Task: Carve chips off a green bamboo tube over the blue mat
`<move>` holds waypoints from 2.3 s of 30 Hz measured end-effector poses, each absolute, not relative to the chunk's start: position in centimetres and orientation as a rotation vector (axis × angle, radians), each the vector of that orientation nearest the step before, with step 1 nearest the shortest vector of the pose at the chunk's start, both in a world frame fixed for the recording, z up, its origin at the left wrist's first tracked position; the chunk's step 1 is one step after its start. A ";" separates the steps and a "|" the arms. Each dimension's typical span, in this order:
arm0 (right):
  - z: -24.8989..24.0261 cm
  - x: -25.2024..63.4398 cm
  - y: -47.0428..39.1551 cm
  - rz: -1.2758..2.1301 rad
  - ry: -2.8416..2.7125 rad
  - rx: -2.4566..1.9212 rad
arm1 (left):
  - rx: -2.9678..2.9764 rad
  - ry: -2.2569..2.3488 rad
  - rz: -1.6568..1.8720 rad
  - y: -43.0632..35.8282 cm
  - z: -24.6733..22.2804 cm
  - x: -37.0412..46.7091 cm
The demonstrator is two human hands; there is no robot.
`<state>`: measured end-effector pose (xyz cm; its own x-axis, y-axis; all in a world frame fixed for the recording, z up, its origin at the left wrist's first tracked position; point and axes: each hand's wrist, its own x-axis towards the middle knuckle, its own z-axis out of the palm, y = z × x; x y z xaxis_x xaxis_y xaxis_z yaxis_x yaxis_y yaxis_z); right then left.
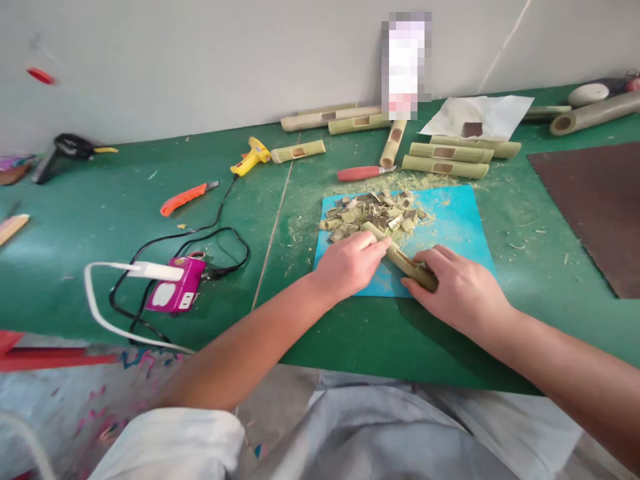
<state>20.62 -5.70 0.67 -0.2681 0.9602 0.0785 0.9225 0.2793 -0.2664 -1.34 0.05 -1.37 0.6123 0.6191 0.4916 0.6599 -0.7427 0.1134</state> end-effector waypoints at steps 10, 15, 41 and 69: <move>0.6 21.3 -5.9 0.052 -2.340 -1.719 | -2.721 -1.179 -0.965 1.0 -1.4 -2.5; 0.8 21.3 -5.9 0.037 -2.377 -1.717 | -2.739 -1.152 -0.989 0.7 -1.3 -2.1; 1.5 22.9 -3.9 -0.471 -2.250 -1.276 | -2.670 -1.153 -1.464 1.2 -0.3 -3.5; 2.9 24.3 -2.4 1.167 -1.394 -1.057 | -2.563 -0.894 -1.273 1.3 -0.6 -3.0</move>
